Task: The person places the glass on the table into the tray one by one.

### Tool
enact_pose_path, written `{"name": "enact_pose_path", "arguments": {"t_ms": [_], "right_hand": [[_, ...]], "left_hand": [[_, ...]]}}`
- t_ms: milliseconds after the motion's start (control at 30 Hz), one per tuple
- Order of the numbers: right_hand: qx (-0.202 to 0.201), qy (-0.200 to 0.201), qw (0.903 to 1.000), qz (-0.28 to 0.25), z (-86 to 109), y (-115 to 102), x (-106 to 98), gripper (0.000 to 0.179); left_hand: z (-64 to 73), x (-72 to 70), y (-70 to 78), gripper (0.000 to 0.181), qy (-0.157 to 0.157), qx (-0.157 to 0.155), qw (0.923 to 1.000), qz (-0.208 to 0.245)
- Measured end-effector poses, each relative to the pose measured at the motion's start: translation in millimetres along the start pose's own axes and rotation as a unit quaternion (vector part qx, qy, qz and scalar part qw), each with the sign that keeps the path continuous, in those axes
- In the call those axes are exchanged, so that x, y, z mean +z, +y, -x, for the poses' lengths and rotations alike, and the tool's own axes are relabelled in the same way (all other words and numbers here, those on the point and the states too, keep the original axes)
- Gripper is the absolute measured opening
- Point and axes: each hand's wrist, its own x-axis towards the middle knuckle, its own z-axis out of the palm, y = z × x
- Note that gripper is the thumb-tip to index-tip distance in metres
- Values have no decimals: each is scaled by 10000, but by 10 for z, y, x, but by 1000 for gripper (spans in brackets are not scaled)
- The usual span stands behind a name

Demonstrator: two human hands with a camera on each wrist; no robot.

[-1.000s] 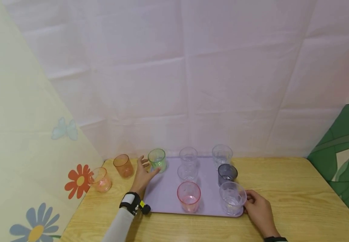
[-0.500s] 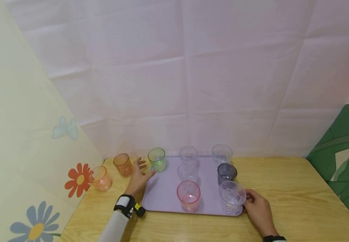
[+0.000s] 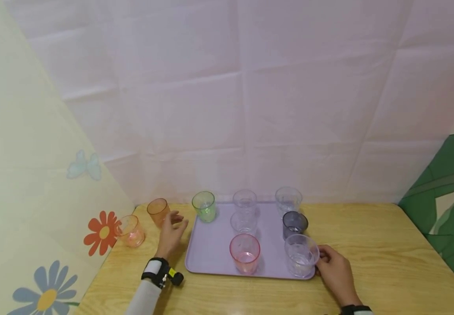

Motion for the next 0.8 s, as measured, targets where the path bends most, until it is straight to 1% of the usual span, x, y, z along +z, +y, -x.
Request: {"name": "enact_pose_path", "arguments": {"t_ms": [200,467,667,800], "right_hand": [[42,-12,10000,2,-7,-35,2,28],[22,-17,10000,24,-12,-4,11,26],[-38,-4,10000,6,-9,18,9,28],[-51,4,10000,29,-9,21,7,28]], "left_hand": [[23,-88,-69,43,267,-5,9996,-83],[101,-161,-88,38,362,-77,9993,-113],[123,-190,-92,36,513,-281,9983,-16],[130,-213,-93,32,639,-223,9977,5]]}}
